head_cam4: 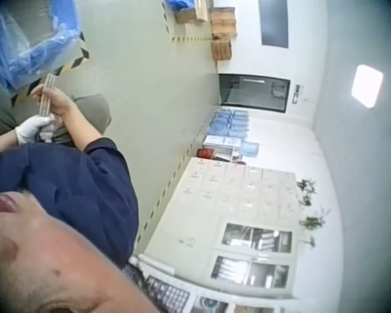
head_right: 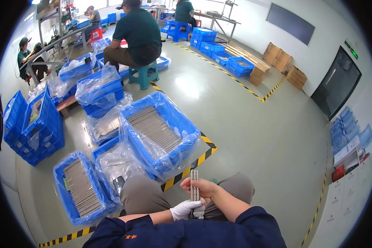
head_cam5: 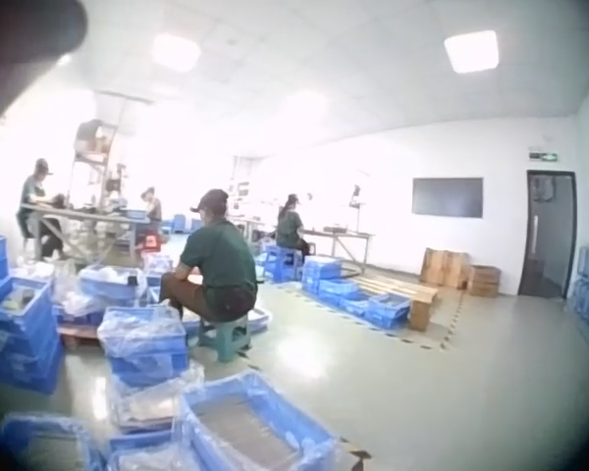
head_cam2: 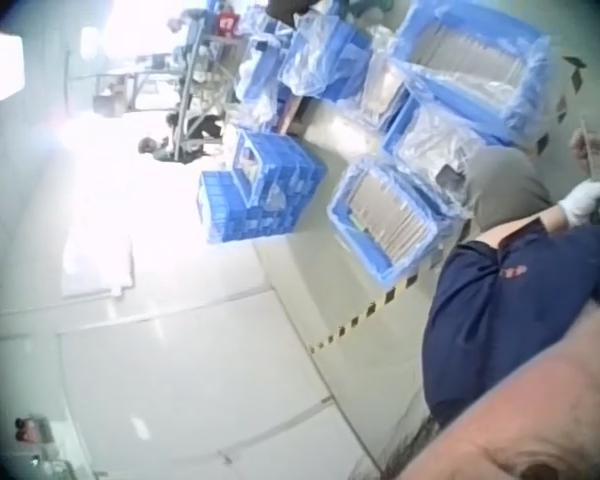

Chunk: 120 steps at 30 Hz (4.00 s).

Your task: Inspecting and capping long metal rods in a hardware manufacturing facility.

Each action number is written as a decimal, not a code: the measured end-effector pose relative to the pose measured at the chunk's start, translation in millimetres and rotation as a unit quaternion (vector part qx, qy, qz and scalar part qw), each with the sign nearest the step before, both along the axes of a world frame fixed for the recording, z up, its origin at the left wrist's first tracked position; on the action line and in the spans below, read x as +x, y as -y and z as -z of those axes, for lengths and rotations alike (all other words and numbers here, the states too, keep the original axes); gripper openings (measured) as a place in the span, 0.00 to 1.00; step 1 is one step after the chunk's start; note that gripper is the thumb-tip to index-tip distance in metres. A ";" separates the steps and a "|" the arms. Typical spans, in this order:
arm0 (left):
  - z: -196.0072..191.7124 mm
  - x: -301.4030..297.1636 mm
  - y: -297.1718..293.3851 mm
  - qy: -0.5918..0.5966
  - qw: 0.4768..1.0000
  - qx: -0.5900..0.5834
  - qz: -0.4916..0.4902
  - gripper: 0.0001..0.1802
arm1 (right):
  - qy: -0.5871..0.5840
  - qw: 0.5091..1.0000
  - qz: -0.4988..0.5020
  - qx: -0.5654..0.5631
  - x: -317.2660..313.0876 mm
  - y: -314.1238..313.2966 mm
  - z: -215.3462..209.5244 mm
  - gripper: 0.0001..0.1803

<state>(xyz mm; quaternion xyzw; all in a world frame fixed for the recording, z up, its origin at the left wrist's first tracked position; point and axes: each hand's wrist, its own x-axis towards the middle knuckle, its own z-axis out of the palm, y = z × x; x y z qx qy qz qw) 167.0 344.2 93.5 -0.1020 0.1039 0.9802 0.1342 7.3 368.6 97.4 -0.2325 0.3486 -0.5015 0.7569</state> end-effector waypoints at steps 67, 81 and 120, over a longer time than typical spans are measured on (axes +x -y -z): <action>-51.1 -81.7 159.1 0.118 0.825 -0.486 -0.265 0.12 | -0.572 0.816 0.048 -0.068 -82.9 86.4 -37.3 0.17; -34.1 -94.5 149.9 0.121 0.841 -0.470 -0.238 0.08 | -0.124 0.898 0.386 -0.172 -135.1 78.8 -68.6 0.18; -33.2 -70.4 172.8 0.115 0.779 -0.599 -0.146 0.11 | -0.355 0.873 0.292 -0.164 -166.6 50.3 -103.1 0.19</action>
